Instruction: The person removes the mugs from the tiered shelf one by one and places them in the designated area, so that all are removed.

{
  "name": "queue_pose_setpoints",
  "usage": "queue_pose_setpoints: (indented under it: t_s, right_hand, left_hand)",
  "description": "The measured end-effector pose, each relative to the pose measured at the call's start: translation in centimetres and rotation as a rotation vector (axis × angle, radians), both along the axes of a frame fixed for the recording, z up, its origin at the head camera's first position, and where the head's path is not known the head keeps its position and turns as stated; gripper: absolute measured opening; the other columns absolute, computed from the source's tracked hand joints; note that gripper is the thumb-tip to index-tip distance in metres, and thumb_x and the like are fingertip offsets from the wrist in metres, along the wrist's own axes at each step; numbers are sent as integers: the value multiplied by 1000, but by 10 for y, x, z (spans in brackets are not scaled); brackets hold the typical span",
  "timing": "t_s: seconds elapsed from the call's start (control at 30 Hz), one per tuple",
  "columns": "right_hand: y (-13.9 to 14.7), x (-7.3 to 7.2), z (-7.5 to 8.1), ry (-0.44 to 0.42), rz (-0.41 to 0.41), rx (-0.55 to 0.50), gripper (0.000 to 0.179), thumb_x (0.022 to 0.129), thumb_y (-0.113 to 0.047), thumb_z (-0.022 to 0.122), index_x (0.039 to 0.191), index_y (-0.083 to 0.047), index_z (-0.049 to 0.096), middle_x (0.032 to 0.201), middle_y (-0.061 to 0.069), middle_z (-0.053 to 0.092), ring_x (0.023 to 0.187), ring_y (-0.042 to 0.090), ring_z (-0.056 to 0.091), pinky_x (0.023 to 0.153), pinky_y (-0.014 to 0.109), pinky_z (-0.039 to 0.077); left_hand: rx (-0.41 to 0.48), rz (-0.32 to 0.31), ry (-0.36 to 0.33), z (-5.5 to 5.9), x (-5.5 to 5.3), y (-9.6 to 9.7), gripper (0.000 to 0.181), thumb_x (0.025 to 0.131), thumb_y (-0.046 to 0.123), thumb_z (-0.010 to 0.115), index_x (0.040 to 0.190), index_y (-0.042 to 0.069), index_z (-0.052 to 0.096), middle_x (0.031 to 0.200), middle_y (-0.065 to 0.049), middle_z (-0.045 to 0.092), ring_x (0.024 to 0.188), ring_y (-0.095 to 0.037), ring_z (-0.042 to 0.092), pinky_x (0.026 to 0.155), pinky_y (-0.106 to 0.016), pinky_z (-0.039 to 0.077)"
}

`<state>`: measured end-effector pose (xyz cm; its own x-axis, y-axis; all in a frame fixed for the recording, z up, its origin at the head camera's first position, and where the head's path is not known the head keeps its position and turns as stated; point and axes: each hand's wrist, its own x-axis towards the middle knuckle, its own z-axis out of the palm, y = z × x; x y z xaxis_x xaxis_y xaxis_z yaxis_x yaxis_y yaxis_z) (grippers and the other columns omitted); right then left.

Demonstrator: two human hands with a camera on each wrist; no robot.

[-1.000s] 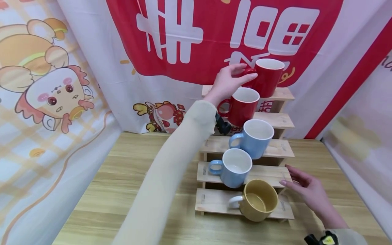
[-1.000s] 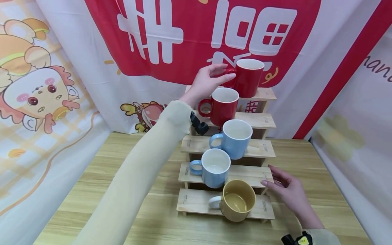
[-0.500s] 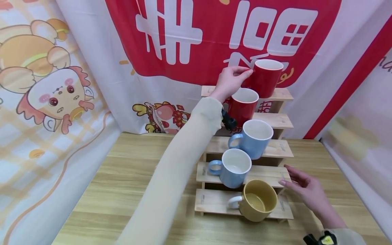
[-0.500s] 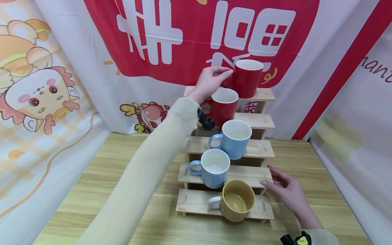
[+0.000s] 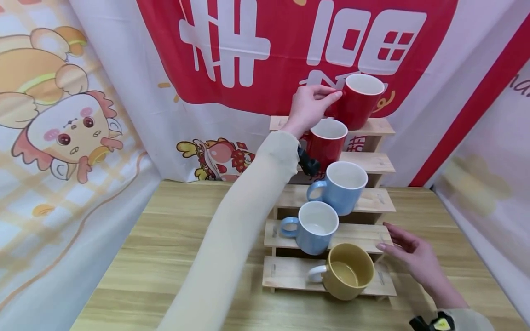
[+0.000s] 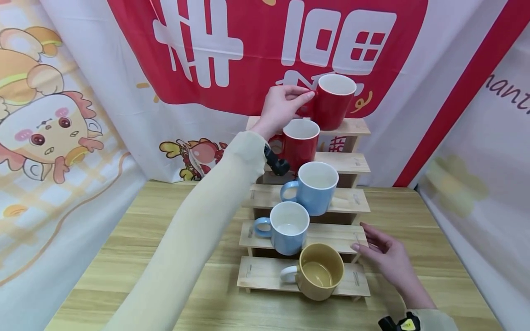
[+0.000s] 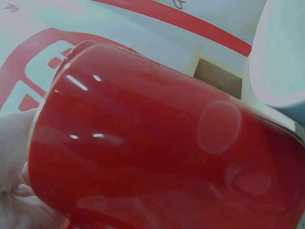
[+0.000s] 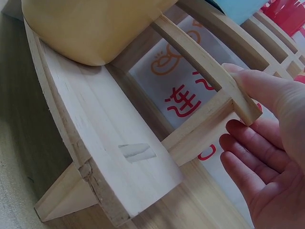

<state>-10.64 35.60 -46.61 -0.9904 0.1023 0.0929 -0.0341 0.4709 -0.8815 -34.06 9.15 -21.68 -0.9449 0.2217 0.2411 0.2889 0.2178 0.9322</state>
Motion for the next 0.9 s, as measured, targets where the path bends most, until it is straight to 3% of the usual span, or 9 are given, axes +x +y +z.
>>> queue_pose_setpoints:
  t_s: [0.23,0.5,0.73,0.9]
  right_hand:
    - [-3,0,1,1,6,-2,65,93,-21,79,147,2,50,137,-3,60,106,-11,56,84,11,51]
    - [-1,1,2,5,8,-7,65,93,-20,78,147,2,50,129,-12,61,105,-11,57,84,10,51]
    - [-4,2,2,-31,6,10,68,94,-26,77,149,0,47,146,23,51,107,-15,53,84,10,51]
    - [-6,1,2,-28,0,-16,68,95,-25,77,150,1,46,148,24,46,110,-16,51,86,9,49]
  left_hand:
    - [118,-7,14,15,12,-17,33,92,30,76,124,20,73,113,9,70,97,-10,67,78,-20,59]
    - [162,10,42,32,29,-53,32,93,26,76,123,17,74,112,6,73,99,-15,70,80,-24,60]
    - [219,56,45,36,35,-91,33,93,26,77,123,15,73,113,2,73,102,-17,70,82,-28,60]
    - [257,112,64,32,35,-121,38,91,29,79,125,15,73,116,2,73,102,-17,70,82,-28,61]
